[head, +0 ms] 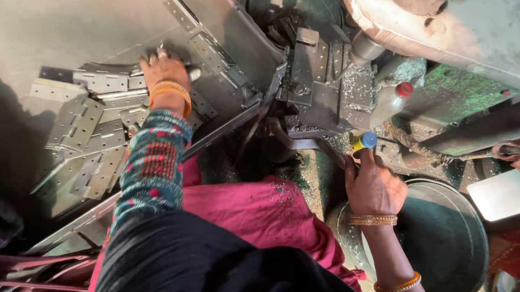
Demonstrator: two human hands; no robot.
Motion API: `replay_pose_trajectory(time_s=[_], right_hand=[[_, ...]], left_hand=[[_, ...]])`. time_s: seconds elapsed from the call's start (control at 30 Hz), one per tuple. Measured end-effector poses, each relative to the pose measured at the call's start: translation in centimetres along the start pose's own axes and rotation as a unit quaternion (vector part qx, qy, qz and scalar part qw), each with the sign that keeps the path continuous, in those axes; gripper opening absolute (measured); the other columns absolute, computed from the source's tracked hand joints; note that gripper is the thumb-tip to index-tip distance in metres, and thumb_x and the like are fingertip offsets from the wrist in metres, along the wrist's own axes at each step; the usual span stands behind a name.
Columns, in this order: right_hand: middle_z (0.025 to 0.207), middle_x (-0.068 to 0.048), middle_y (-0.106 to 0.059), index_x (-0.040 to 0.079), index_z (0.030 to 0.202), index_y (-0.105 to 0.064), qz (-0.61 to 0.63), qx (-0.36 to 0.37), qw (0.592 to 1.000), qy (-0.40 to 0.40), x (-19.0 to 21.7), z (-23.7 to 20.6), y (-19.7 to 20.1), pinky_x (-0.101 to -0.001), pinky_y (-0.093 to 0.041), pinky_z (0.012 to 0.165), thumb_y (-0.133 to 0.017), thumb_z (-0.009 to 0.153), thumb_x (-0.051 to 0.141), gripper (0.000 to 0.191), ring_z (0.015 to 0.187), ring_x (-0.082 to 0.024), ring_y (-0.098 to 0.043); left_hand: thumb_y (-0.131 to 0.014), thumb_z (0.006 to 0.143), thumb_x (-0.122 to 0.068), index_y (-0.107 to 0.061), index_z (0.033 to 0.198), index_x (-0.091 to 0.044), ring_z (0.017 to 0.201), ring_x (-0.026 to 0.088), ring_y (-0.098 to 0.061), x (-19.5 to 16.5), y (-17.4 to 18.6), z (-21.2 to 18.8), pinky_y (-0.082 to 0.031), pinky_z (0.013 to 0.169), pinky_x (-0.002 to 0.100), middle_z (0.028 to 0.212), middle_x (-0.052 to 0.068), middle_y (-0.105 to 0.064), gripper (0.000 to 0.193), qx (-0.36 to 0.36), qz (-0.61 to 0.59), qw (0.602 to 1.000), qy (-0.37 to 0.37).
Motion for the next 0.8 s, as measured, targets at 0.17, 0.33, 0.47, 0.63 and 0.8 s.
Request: replay_pose_trajectory(time_s=[0.17,0.33,0.47,0.63,0.8], right_hand=[[0.082,-0.011,-0.074,0.02,0.115,-0.068,-0.003,-0.05,0.999,0.012,1.2,-0.1,-1.1,-0.0485,-0.053,0.058,-0.061,0.098,0.047,0.032,0.067,-0.037,-0.072],[0.081,-0.011,-0.074,0.02,0.117,-0.068,-0.011,-0.032,0.999,0.005,1.3,-0.7,-2.3,-0.0487,-0.053,0.058,-0.061,0.099,0.047,0.033,0.067,-0.037,-0.072],[0.08,-0.012,-0.074,0.018,0.116,-0.067,0.007,-0.011,1.0,0.01,1.1,-1.4,-2.8,-0.0501,-0.053,0.06,-0.06,0.099,0.046,0.033,0.067,-0.038,-0.072],[0.084,-0.014,-0.075,0.016,0.108,-0.068,0.019,-0.012,1.0,0.015,0.6,-3.1,-2.5,-0.0507,-0.053,0.062,-0.06,0.1,0.047,0.032,0.071,-0.039,-0.073],[0.089,-0.012,-0.075,0.014,0.099,-0.069,0.035,-0.057,0.997,0.043,-0.1,-4.6,-1.4,-0.0506,-0.053,0.061,-0.062,0.097,0.046,0.033,0.068,-0.039,-0.073]], left_hand=[[-0.058,0.102,-0.026,-0.073,0.125,-0.01,0.134,0.035,-0.056,1.1,-0.9,2.6,-0.042,0.11,0.05,0.142,0.014,-0.064,0.032,0.046,-0.029,0.998,0.02],[-0.063,0.097,-0.036,-0.071,0.122,-0.007,0.124,0.035,-0.057,1.5,-1.4,-3.2,-0.039,0.104,0.053,0.124,0.018,-0.07,0.039,0.009,0.042,0.999,0.016],[-0.076,0.082,-0.047,-0.073,0.112,-0.004,0.123,0.038,-0.053,1.3,-0.9,-7.2,-0.043,0.097,0.055,0.126,0.02,-0.067,0.053,-0.03,0.0,1.0,-0.004],[-0.083,0.073,-0.045,-0.073,0.111,-0.008,0.128,0.039,-0.052,3.8,0.8,-6.3,-0.039,0.106,0.058,0.121,0.016,-0.069,0.054,0.088,-0.107,0.988,0.063],[-0.082,0.076,-0.036,-0.074,0.111,-0.018,0.112,0.037,-0.066,1.5,2.1,-8.9,-0.049,0.102,0.05,0.115,0.016,-0.072,0.04,0.127,-0.179,0.975,-0.033]])
Point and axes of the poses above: each hand's wrist, its own z-axis towards the middle knuckle, its own y-axis out of the back of the hand, x = y × z, the point moved 6 cm from there along z, towards the middle knuckle
